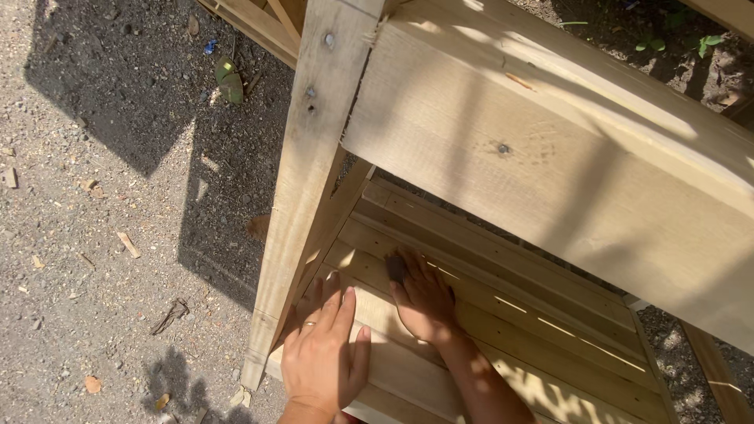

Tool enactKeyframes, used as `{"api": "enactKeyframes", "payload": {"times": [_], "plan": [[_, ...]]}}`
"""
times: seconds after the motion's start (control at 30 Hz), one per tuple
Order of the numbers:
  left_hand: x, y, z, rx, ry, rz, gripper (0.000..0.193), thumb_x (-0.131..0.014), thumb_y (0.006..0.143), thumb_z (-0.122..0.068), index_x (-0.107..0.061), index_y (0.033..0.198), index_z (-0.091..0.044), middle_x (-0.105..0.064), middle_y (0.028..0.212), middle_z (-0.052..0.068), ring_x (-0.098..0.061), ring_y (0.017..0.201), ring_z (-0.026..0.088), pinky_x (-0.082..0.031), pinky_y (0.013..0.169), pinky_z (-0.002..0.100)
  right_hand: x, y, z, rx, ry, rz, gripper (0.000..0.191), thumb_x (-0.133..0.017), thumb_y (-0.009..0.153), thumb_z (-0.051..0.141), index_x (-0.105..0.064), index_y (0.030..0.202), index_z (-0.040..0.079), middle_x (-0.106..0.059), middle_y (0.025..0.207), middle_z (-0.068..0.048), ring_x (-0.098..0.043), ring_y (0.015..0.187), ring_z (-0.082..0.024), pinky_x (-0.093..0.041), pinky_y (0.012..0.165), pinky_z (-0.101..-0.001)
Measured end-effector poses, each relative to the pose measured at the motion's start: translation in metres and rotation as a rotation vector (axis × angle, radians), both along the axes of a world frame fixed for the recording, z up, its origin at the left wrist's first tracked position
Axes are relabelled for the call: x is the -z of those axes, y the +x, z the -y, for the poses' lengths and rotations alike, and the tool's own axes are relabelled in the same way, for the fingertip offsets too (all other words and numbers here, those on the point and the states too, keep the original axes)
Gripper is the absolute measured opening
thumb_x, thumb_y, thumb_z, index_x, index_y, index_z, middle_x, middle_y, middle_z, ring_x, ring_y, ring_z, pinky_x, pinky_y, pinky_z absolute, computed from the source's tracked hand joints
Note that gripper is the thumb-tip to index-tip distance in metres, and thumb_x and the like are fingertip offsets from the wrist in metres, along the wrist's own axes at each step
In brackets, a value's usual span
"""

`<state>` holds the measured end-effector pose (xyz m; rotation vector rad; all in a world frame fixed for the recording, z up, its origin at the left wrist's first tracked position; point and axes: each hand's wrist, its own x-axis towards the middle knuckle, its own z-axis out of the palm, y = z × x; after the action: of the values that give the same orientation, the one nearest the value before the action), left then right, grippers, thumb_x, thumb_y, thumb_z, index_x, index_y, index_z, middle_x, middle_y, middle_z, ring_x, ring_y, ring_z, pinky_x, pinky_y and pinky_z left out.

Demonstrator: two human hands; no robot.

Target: The person sands an unfinished wooden chair frame with sandpaper, first rubbing the long stretcher bar between the legs, then sanding the slatted seat surface and its edges, moving the sandpaper back and forth across the wood by hand.

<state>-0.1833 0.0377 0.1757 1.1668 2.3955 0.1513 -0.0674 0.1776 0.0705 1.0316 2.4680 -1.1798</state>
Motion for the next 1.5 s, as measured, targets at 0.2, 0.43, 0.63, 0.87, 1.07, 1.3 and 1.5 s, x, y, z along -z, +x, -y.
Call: {"api": "enactKeyframes", "payload": {"times": [0.2, 0.43, 0.63, 0.87, 1.07, 1.3, 1.5], "plan": [[0.006, -0.005, 0.005, -0.022, 0.064, -0.028, 0.068, -0.058, 0.087, -0.038, -0.046, 0.151, -0.019, -0.063, 0.134, 0.009, -0.064, 0.114, 0.028, -0.05, 0.086, 0.043, 0.017, -0.069, 0.032, -0.052, -0.016, -0.183, 0.058, -0.042, 0.104, 0.035, -0.042, 0.152, 0.002, -0.039, 0.159, -0.018, -0.031, 0.15, -0.036, -0.024, 0.121, -0.0496], [0.004, 0.0, -0.002, -0.027, 0.0, -0.055, 0.067, -0.055, 0.088, -0.04, -0.041, 0.149, -0.017, -0.061, 0.137, 0.009, -0.063, 0.118, 0.025, -0.049, 0.084, 0.044, -0.005, 0.07, 0.009, -0.023, 0.109, 0.113, 0.056, -0.036, 0.102, 0.039, -0.045, 0.154, 0.018, -0.034, 0.164, -0.016, -0.027, 0.149, -0.04, -0.025, 0.116, -0.0555], [0.004, -0.004, -0.006, -0.039, -0.138, 0.0, 0.072, -0.051, 0.09, -0.041, -0.039, 0.158, -0.023, -0.058, 0.144, 0.008, -0.059, 0.121, 0.024, -0.047, 0.092, 0.043, 0.036, -0.019, 0.029, -0.006, 0.065, -0.075, 0.057, -0.044, 0.099, 0.033, -0.045, 0.149, 0.006, -0.037, 0.162, -0.018, -0.026, 0.151, -0.041, -0.026, 0.12, -0.0557], [0.006, 0.0, -0.004, -0.053, -0.048, -0.012, 0.065, -0.051, 0.091, -0.038, -0.043, 0.152, -0.018, -0.061, 0.139, 0.008, -0.061, 0.121, 0.027, -0.047, 0.092, 0.045, -0.056, 0.098, 0.041, -0.005, 0.0, -0.127, 0.057, -0.039, 0.103, 0.036, -0.043, 0.157, 0.018, -0.033, 0.168, -0.006, -0.021, 0.158, -0.036, -0.018, 0.127, -0.0564], [0.013, 0.0, 0.006, -0.037, 0.152, -0.065, 0.063, -0.052, 0.091, -0.036, -0.048, 0.15, -0.014, -0.062, 0.14, 0.011, -0.062, 0.123, 0.03, -0.049, 0.094, 0.047, 0.032, -0.004, -0.004, 0.141, 0.063, 0.178, 0.071, -0.033, 0.102, 0.042, -0.019, 0.161, 0.006, -0.019, 0.167, -0.015, -0.012, 0.156, -0.033, -0.012, 0.126, -0.0494], [0.008, -0.002, 0.005, 0.046, 0.229, -0.185, 0.06, -0.052, 0.092, -0.034, -0.051, 0.147, -0.011, -0.062, 0.143, 0.013, -0.059, 0.13, 0.037, -0.047, 0.096, 0.05, 0.034, 0.074, 0.051, 0.058, 0.02, -0.321, 0.054, -0.043, 0.105, 0.035, -0.048, 0.15, 0.005, -0.041, 0.16, -0.024, -0.031, 0.151, -0.04, -0.025, 0.123, -0.0499], [0.003, -0.001, -0.004, -0.015, -0.123, 0.008, 0.065, -0.055, 0.085, -0.034, -0.05, 0.145, -0.009, -0.062, 0.136, 0.012, -0.062, 0.117, 0.035, -0.042, 0.097, 0.059, 0.021, 0.369, -0.022, 0.118, 0.251, 0.678, 0.053, -0.03, 0.103, 0.039, -0.045, 0.149, 0.018, -0.027, 0.167, -0.019, -0.024, 0.156, -0.038, -0.028, 0.121, -0.0493]]}}
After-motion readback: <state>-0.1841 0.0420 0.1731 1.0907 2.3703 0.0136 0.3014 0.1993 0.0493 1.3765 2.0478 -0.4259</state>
